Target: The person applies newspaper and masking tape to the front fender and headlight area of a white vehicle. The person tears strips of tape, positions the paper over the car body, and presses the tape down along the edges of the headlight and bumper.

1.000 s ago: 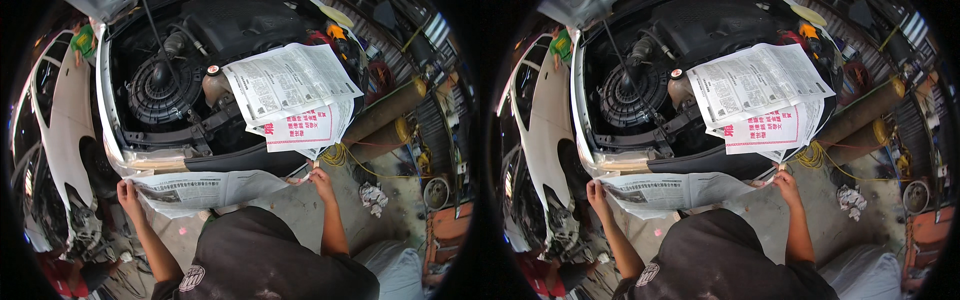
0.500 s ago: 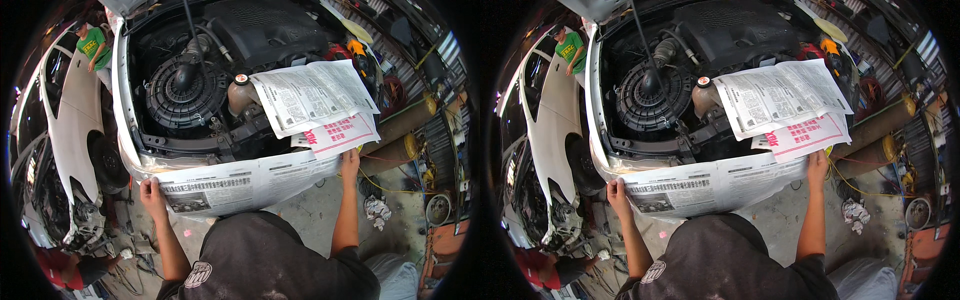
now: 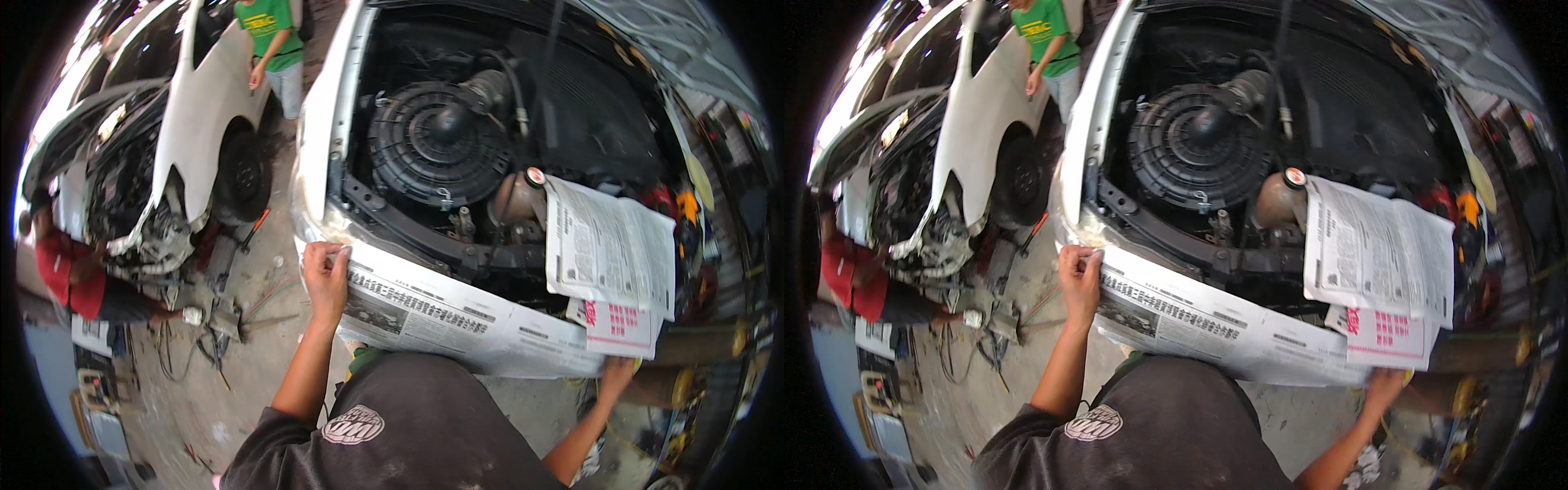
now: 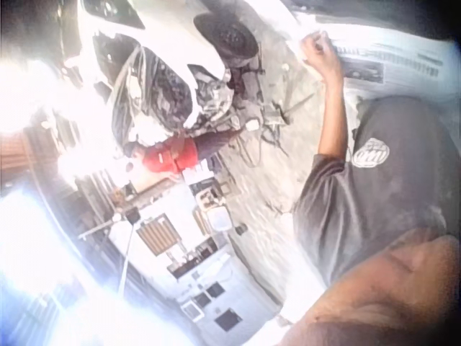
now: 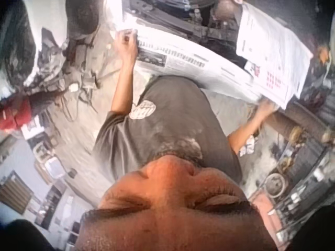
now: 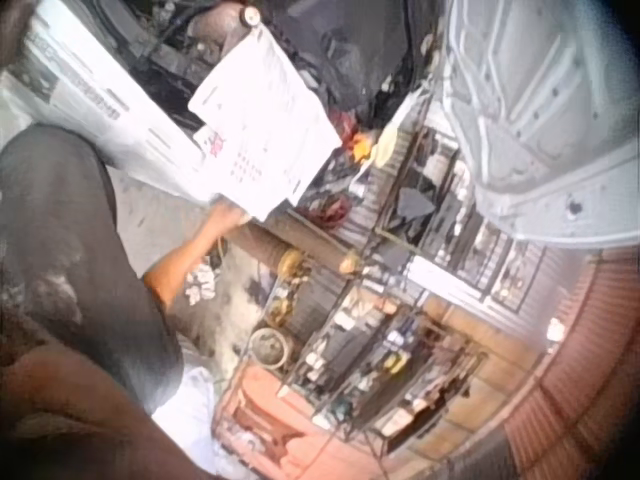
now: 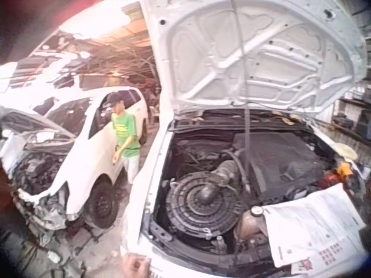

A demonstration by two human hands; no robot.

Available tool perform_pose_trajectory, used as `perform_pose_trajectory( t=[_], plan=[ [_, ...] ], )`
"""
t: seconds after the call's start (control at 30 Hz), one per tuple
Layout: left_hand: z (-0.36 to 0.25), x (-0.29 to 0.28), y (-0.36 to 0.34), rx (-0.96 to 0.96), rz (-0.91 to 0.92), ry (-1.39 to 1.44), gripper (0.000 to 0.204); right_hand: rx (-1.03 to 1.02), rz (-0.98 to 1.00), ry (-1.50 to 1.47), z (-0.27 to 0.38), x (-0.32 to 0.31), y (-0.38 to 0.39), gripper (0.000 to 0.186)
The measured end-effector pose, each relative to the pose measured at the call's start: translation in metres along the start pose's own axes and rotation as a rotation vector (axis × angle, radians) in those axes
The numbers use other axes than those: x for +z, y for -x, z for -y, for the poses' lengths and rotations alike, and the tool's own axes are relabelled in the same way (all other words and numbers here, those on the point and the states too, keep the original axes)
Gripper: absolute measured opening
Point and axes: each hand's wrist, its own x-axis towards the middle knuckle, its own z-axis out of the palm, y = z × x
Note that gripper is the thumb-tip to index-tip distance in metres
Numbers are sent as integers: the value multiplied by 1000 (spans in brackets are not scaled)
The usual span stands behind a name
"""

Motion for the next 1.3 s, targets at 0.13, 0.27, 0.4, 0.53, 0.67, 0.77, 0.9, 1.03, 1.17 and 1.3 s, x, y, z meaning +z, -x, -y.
perform_pose_trajectory(
  t=[0.13,0.27,0.4,0.53,0.67,0.77,0.9,1.03,1.17,1.3],
  plan=[
    [-5,0,-9,53,55,-76,10,60,185,396,40,-118,-18,22],
    [-14,-6,-12,-120,104,-8,14,-244,-73,81,167,-131,-31,33],
    [-5,-5,-14,-161,71,50,12,-144,342,-486,302,-15,22,45],
    [-8,-10,-14,-148,-30,111,11,-184,1322,-798,392,93,65,67],
    [-35,-26,5,-157,11,243,7,-363,1398,-879,425,159,70,69],
    [-73,-58,22,-279,222,477,9,-582,1289,-707,433,180,60,48],
    [-104,-65,21,-338,380,677,16,-814,1085,-542,442,184,52,23],
    [-107,-58,15,-179,402,519,20,-923,1022,-530,444,178,49,24],
    [-106,-47,12,-20,407,375,16,-1021,897,-462,435,171,48,24],
    [-103,-35,16,-12,444,404,13,-1018,878,-428,429,161,48,23]
  ],
)
